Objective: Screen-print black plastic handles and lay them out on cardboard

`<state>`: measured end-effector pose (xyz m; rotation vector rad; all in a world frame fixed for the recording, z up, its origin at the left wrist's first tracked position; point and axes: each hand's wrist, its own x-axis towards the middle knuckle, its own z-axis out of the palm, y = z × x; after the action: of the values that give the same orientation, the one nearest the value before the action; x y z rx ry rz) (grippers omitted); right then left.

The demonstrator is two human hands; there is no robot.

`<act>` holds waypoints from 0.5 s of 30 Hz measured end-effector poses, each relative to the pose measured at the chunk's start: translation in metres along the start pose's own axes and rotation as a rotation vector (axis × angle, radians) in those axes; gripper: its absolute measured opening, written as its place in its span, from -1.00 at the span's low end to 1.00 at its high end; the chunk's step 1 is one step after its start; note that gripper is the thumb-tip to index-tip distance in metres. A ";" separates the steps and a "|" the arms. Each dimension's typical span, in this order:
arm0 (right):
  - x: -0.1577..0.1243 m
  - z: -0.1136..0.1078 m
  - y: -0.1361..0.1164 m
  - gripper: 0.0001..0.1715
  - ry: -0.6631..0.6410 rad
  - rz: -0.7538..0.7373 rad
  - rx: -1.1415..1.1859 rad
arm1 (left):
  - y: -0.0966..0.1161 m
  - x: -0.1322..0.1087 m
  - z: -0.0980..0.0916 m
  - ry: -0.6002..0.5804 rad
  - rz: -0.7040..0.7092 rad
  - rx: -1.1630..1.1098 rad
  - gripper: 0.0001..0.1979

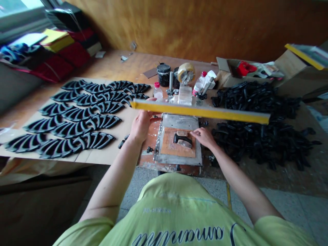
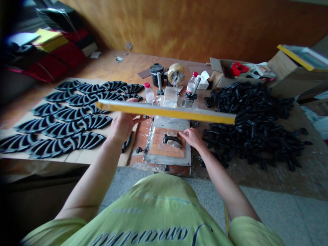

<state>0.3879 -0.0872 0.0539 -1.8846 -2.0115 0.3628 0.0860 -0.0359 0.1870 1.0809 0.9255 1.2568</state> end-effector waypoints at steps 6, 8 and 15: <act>-0.015 0.038 -0.048 -0.81 -0.175 0.038 -0.178 | -0.012 0.003 0.016 0.131 0.002 -0.047 -0.47; -0.019 0.035 -0.062 -0.82 -0.134 0.132 -0.120 | -0.038 -0.029 0.019 0.105 -0.163 -0.029 -0.47; -0.054 0.046 -0.117 -0.91 -0.028 -0.246 0.183 | -0.114 -0.120 0.020 0.102 -0.683 -0.179 -0.52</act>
<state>0.2649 -0.1474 0.0574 -1.5116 -2.1187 0.4886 0.1220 -0.1568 0.0772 0.4885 1.1115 0.8037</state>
